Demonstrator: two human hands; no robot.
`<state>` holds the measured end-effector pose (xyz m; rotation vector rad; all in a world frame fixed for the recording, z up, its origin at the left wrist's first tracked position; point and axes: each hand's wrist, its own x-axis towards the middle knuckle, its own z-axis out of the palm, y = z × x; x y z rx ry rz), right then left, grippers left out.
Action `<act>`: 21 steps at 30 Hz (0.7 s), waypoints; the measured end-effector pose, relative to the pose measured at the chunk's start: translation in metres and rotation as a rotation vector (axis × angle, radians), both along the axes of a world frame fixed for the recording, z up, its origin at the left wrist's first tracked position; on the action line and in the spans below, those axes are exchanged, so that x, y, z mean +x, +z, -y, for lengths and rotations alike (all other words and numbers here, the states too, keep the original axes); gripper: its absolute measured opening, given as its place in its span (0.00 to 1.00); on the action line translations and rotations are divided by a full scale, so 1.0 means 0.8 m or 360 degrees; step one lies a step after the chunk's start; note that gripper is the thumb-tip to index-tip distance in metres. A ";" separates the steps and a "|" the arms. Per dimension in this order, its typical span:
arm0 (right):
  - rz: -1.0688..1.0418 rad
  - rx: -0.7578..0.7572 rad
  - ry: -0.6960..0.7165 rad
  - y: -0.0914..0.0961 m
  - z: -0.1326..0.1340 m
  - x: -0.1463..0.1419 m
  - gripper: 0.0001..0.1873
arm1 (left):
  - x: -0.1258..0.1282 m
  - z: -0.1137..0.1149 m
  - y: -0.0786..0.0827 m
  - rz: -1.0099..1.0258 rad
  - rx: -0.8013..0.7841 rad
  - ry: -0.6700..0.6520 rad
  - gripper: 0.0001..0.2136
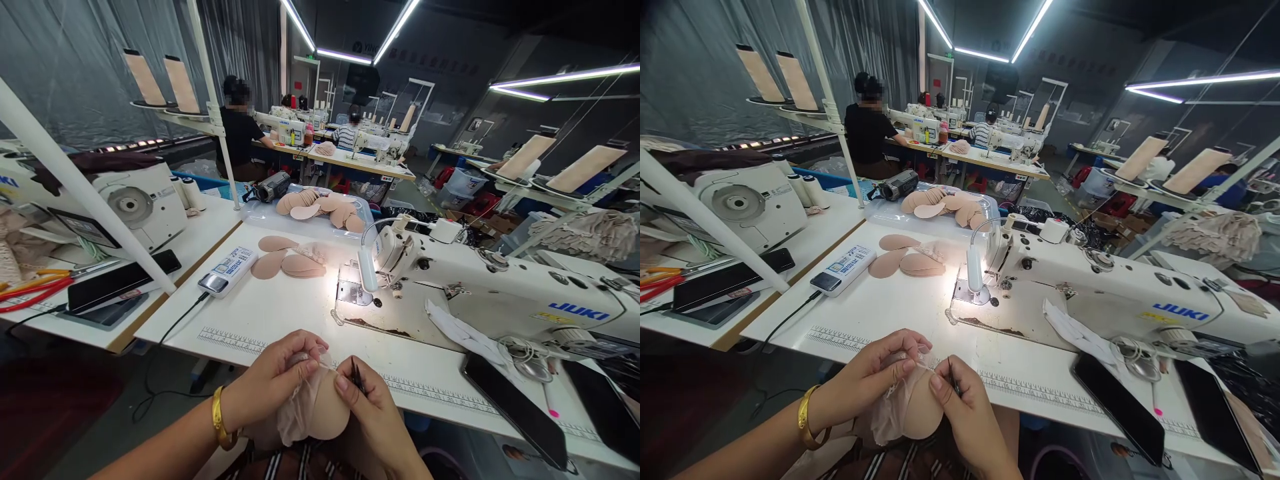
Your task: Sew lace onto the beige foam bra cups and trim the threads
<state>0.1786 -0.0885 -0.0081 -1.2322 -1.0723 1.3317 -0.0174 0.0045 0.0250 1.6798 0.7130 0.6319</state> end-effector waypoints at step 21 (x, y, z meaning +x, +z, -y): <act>0.0660 0.0483 -0.0589 -0.014 0.019 -0.013 0.17 | 0.005 0.027 0.002 0.0163 -0.0270 0.0279 0.20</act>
